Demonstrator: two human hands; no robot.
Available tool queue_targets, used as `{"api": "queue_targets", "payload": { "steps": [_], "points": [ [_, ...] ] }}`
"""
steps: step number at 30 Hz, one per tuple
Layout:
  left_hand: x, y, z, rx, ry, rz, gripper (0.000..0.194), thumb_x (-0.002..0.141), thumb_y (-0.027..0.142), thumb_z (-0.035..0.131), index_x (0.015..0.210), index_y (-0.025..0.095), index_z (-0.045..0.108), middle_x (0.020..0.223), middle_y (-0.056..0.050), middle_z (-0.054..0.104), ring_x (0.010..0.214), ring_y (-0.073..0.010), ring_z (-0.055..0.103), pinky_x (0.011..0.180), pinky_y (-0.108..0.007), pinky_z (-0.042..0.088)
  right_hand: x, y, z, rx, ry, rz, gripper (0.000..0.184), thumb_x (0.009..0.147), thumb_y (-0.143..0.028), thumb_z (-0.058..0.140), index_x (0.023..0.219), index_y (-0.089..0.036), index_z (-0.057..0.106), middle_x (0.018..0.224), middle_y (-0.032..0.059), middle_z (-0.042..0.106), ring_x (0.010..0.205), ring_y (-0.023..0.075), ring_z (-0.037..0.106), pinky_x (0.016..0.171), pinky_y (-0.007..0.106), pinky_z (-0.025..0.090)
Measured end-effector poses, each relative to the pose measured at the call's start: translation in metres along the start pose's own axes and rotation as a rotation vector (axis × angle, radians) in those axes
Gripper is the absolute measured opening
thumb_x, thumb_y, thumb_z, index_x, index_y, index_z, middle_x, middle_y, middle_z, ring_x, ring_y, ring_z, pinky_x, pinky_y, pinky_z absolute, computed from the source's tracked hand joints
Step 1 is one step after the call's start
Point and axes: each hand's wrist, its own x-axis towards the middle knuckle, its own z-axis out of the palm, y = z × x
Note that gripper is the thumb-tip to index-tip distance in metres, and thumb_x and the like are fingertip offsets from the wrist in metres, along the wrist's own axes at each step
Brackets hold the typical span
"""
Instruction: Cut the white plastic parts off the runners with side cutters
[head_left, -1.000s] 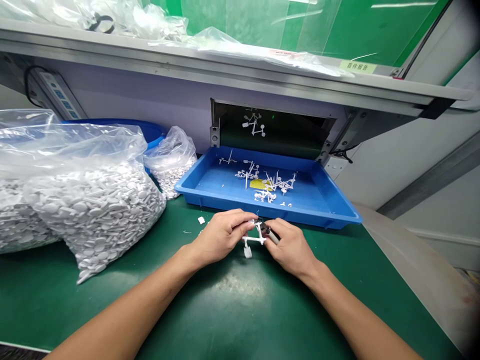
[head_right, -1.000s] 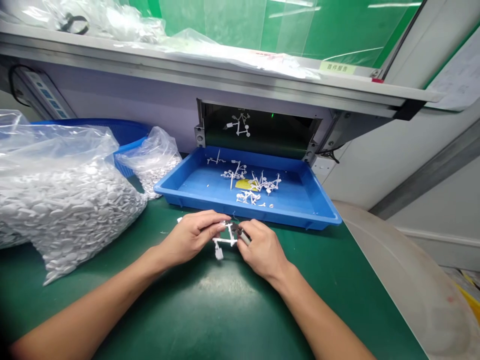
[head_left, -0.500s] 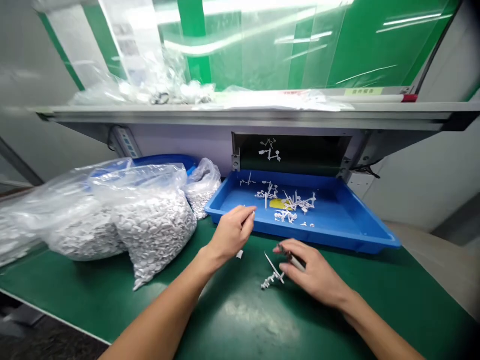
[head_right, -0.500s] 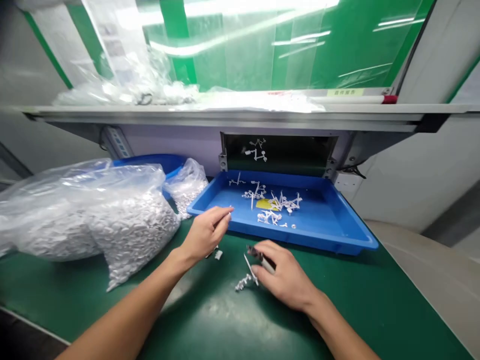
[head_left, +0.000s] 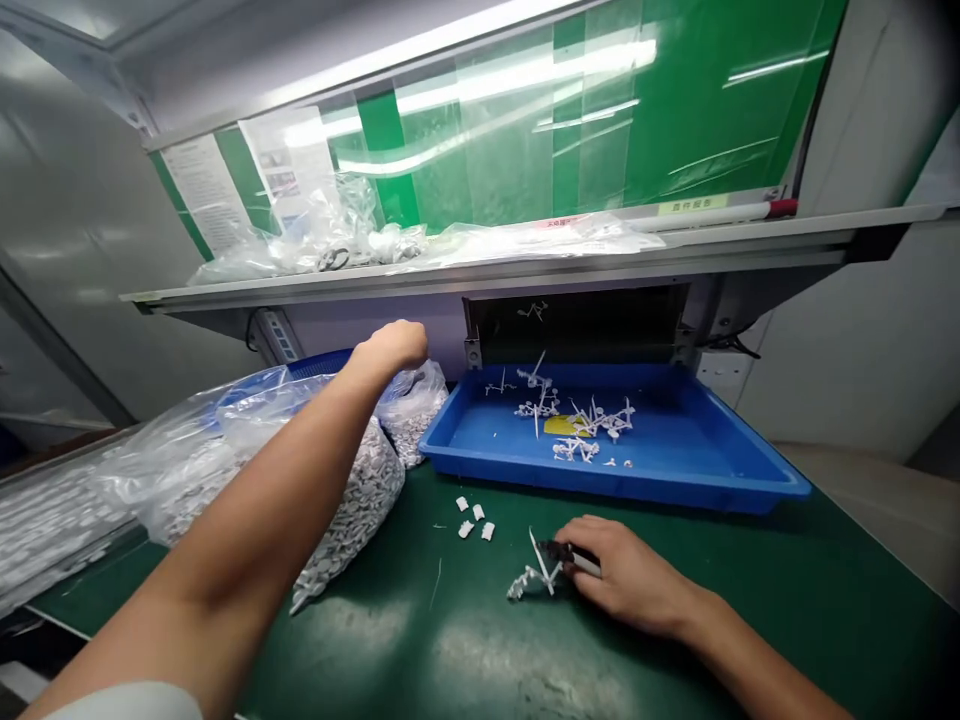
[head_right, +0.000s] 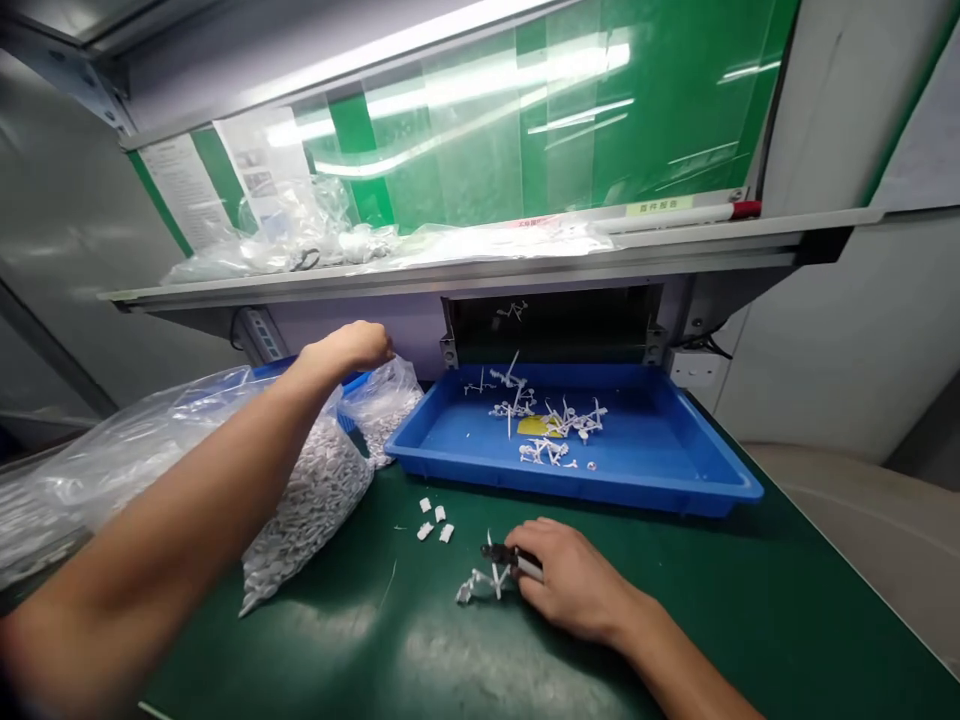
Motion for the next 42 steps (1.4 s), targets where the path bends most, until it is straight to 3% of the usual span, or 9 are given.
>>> {"api": "queue_targets", "payload": {
  "steps": [3,7,12,15,19,25,32,36,42],
  "points": [
    [-0.043,0.017,0.02,-0.12,-0.117,0.166,0.04,0.089,0.046,0.049,0.093,0.014,0.073,0.089,-0.009,0.071,0.081,-0.0208,0.064,0.071,-0.026,0.048,0.002,0.003,-0.004,0.053,0.06,0.019,0.013,0.079,-0.014,0.054,0.086,-0.02,0.064,0.081,-0.0004,0.063,0.075,0.0143,0.055,0.069,0.024,0.039],
    [-0.106,0.04,0.072,-0.492,-0.611,0.457,0.04,0.085,0.053,0.053,0.09,0.019,0.073,0.074,-0.003,0.071,0.064,-0.0159,0.064,0.054,-0.02,0.045,0.004,0.009,-0.011,0.136,0.135,0.129,0.013,0.08,-0.019,0.052,0.082,-0.019,0.064,0.077,-0.0023,0.064,0.07,0.0128,0.055,0.064,0.023,0.038],
    [-0.144,0.061,0.151,-0.817,-0.844,0.353,0.05,0.073,0.046,0.069,0.115,0.018,0.065,0.07,-0.002,0.068,0.052,-0.0157,0.059,0.042,-0.021,0.04,0.004,0.009,-0.013,0.222,0.22,0.234,0.012,0.078,-0.023,0.055,0.081,-0.018,0.066,0.07,-0.004,0.063,0.064,0.0118,0.052,0.059,0.022,0.037],
    [-0.15,0.076,0.181,-0.936,-0.711,0.418,0.038,0.078,0.04,0.066,0.11,0.019,0.067,0.071,0.0,0.064,0.055,-0.0134,0.057,0.047,-0.02,0.04,0.005,0.011,-0.012,0.295,0.233,0.281,0.012,0.078,-0.024,0.055,0.08,-0.018,0.065,0.066,-0.0042,0.06,0.06,0.0113,0.05,0.055,0.022,0.036],
    [-0.152,0.089,0.191,-1.053,-0.446,0.541,0.019,0.084,0.035,0.062,0.086,0.018,0.07,0.084,-0.002,0.063,0.075,-0.015,0.06,0.065,-0.022,0.049,0.007,0.018,-0.012,0.323,0.331,0.309,0.015,0.079,-0.027,0.055,0.086,-0.018,0.065,0.074,-0.0023,0.063,0.066,0.0132,0.055,0.062,0.024,0.042],
    [-0.143,0.093,0.184,-1.514,-0.498,0.373,0.027,0.083,0.035,0.066,0.096,0.013,0.062,0.083,-0.006,0.064,0.074,-0.0185,0.065,0.052,-0.025,0.055,0.004,0.013,-0.02,0.215,0.624,0.216,0.024,0.083,-0.026,0.052,0.104,-0.019,0.061,0.099,0.0048,0.065,0.089,0.0195,0.061,0.082,0.031,0.047],
    [-0.135,0.086,0.204,-1.523,-0.163,0.233,0.027,0.087,0.036,0.062,0.102,0.013,0.066,0.068,0.001,0.057,0.048,-0.0072,0.053,0.047,-0.019,0.049,0.002,-0.004,-0.004,-0.194,0.356,0.158,0.026,0.078,-0.013,0.051,0.1,-0.022,0.062,0.091,0.0036,0.062,0.085,0.0195,0.056,0.077,0.03,0.044],
    [-0.137,0.079,0.209,-1.401,-0.178,0.413,0.03,0.093,0.034,0.052,0.115,0.019,0.066,0.103,-0.005,0.056,0.054,-0.005,0.056,0.052,-0.021,0.052,0.004,0.001,0.006,-0.242,0.267,0.199,0.028,0.079,-0.012,0.051,0.102,-0.022,0.062,0.091,0.003,0.061,0.085,0.0194,0.056,0.077,0.03,0.044],
    [-0.139,0.077,0.207,-1.343,-0.203,0.554,0.032,0.096,0.031,0.047,0.121,0.02,0.063,0.101,-0.005,0.053,0.061,-0.0066,0.058,0.059,-0.021,0.055,0.004,0.004,0.006,-0.216,0.285,0.203,0.026,0.081,-0.013,0.049,0.103,-0.023,0.06,0.095,0.0038,0.061,0.089,0.0202,0.056,0.079,0.031,0.044]
  ]
}}
